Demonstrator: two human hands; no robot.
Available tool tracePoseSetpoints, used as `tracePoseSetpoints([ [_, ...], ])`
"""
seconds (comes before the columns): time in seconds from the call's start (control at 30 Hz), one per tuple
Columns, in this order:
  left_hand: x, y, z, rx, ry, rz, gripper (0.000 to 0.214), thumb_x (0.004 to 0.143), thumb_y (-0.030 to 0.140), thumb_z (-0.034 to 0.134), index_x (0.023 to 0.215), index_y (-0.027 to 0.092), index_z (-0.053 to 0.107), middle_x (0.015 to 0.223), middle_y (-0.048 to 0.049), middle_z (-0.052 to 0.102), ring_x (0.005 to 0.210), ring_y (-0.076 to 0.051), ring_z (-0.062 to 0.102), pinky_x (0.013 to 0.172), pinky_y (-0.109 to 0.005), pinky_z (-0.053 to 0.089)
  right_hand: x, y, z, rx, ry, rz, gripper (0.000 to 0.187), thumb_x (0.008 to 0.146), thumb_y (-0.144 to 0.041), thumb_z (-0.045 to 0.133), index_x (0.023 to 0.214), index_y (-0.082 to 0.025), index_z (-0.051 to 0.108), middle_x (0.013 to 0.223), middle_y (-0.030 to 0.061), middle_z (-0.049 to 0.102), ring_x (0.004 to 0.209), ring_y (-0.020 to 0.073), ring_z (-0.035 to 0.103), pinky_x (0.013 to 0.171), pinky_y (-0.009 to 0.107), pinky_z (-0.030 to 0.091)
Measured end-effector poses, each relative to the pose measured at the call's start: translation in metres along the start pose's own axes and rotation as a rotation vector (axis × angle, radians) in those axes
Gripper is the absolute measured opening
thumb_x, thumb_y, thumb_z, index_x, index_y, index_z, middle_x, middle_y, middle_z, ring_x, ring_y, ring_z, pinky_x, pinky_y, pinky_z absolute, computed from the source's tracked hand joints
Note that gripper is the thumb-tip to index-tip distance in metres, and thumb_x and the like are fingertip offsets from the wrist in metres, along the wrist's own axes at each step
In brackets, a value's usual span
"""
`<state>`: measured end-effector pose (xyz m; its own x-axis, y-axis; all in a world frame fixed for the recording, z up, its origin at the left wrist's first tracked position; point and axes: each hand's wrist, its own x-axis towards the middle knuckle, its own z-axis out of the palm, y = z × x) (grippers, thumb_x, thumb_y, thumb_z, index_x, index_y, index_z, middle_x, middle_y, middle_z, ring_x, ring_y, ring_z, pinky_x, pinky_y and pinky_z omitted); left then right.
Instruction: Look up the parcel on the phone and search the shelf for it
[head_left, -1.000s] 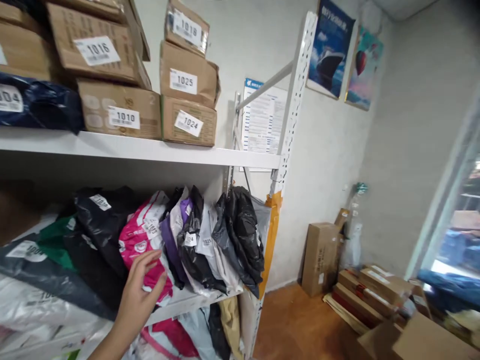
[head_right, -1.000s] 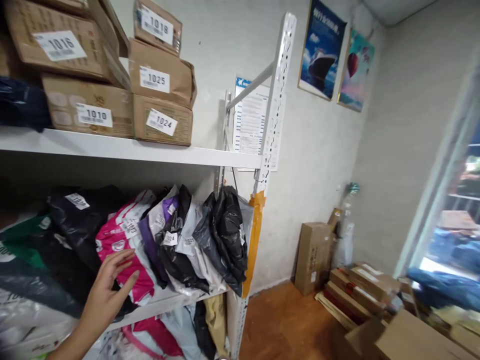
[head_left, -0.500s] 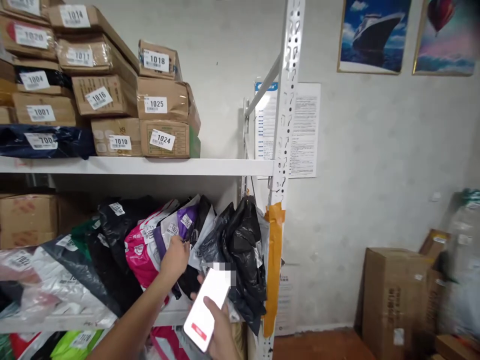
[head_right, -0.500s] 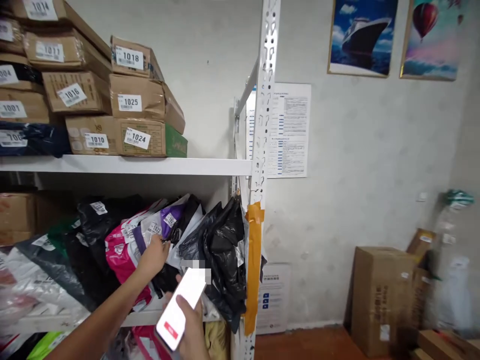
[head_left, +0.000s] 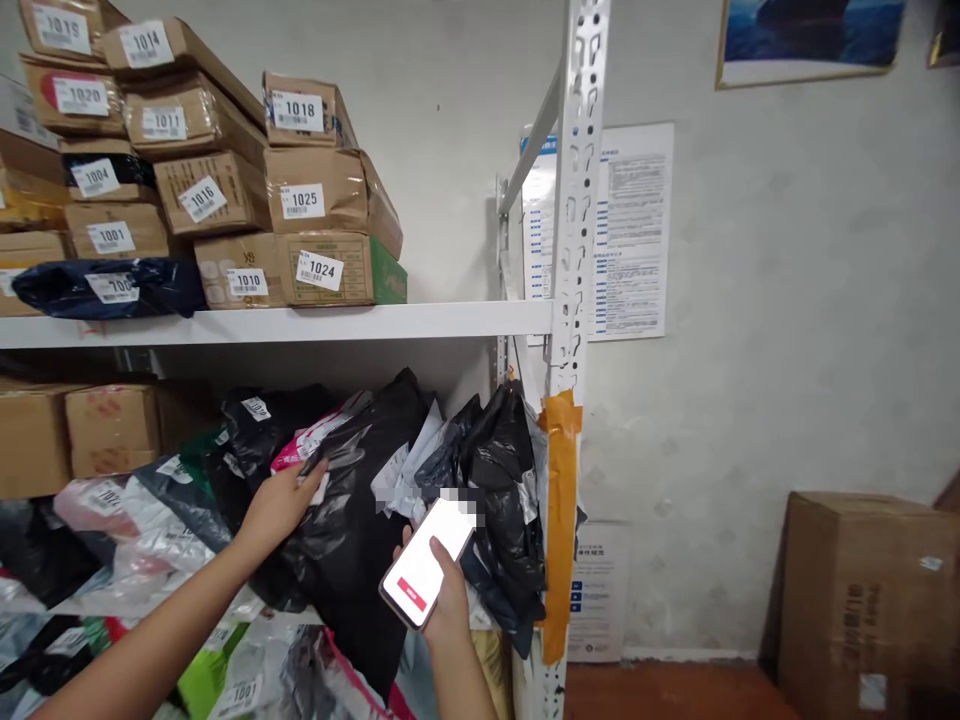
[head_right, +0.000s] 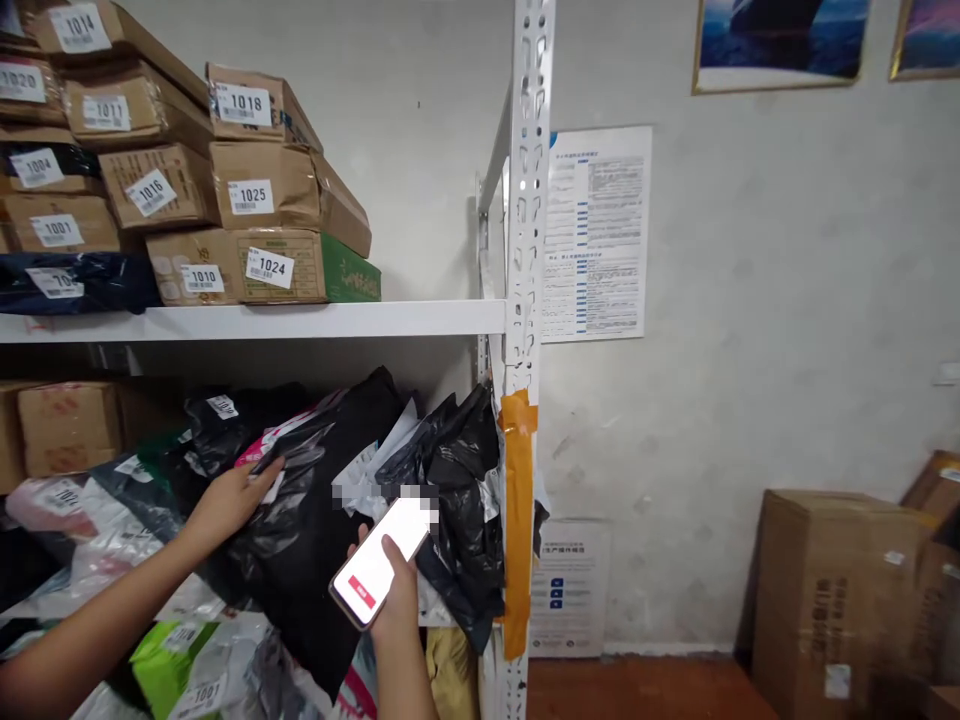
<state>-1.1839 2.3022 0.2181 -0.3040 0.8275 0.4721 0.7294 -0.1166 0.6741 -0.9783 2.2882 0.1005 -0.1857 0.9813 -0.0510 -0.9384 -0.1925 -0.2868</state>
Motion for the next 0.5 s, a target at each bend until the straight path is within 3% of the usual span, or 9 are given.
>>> tracePoseSetpoints([
  [0.1,-0.02,-0.047,-0.014,0.105,-0.045,-0.046,0.026,0.062,0.05,0.05,0.063,0.024,0.053,0.062,-0.0085,0.065,0.068,-0.029,0.063,0.065,-0.033,0.045,-0.004,0.006,-0.001,-0.015,-0.019,-0.022,0.065,0.043,-0.028,0.092,0.098,-0.018,0.061,0.087,0.0054,0.077,0.084,0.0229,0.072,0.079,0.036,0.055],
  [0.2,-0.043,-0.072,-0.012,0.18,-0.076,-0.055,0.036,0.064,0.046,0.046,0.086,0.02,0.056,0.079,-0.0133,0.069,0.078,-0.031,0.067,0.07,-0.035,0.048,-0.012,0.009,-0.007,-0.049,-0.054,-0.05,0.069,0.048,-0.028,0.09,0.109,-0.017,0.061,0.097,0.0078,0.076,0.091,0.0251,0.07,0.08,0.039,0.055],
  [0.27,-0.056,-0.073,-0.007,0.312,-0.109,-0.041,0.052,0.073,0.042,0.039,0.115,0.013,0.053,0.088,-0.0175,0.07,0.08,-0.035,0.068,0.073,-0.041,0.048,-0.019,0.011,-0.013,-0.06,-0.044,-0.084,0.07,0.049,-0.026,0.09,0.112,-0.018,0.061,0.11,0.0085,0.073,0.096,0.0266,0.069,0.085,0.042,0.055],
  [0.33,-0.062,-0.067,0.0,0.42,-0.12,0.021,0.057,0.083,0.04,0.029,0.127,0.01,0.049,0.102,-0.0223,0.069,0.091,-0.038,0.067,0.081,-0.048,0.047,-0.028,0.016,-0.023,-0.058,0.016,-0.108,0.069,0.048,-0.023,0.091,0.11,-0.019,0.061,0.119,0.0084,0.069,0.098,0.0277,0.069,0.087,0.043,0.055],
  [0.4,-0.063,-0.059,0.008,0.378,-0.145,0.092,0.055,0.084,0.046,0.033,0.12,0.013,0.056,0.119,-0.0232,0.064,0.112,-0.041,0.059,0.092,-0.051,0.044,-0.037,0.024,-0.035,-0.044,0.093,-0.112,0.068,0.049,-0.021,0.091,0.109,-0.02,0.06,0.122,0.0074,0.068,0.1,0.0285,0.069,0.088,0.043,0.055],
  [0.43,-0.062,-0.055,0.011,0.279,-0.16,0.054,0.052,0.08,0.05,0.042,0.115,0.016,0.059,0.122,-0.0217,0.063,0.119,-0.041,0.054,0.097,-0.051,0.042,-0.042,0.029,-0.042,-0.028,0.13,-0.11,0.068,0.05,-0.02,0.091,0.109,-0.02,0.059,0.121,0.0066,0.069,0.1,0.0287,0.069,0.088,0.043,0.055],
  [0.5,-0.061,-0.052,0.016,0.046,-0.216,-0.161,0.043,0.072,0.045,0.06,0.106,0.019,0.061,0.117,-0.0183,0.066,0.123,-0.042,0.051,0.102,-0.05,0.039,-0.052,0.038,-0.056,-0.002,0.198,-0.076,0.07,0.05,-0.023,0.092,0.11,-0.02,0.056,0.113,0.007,0.072,0.098,0.0287,0.07,0.089,0.043,0.054],
])
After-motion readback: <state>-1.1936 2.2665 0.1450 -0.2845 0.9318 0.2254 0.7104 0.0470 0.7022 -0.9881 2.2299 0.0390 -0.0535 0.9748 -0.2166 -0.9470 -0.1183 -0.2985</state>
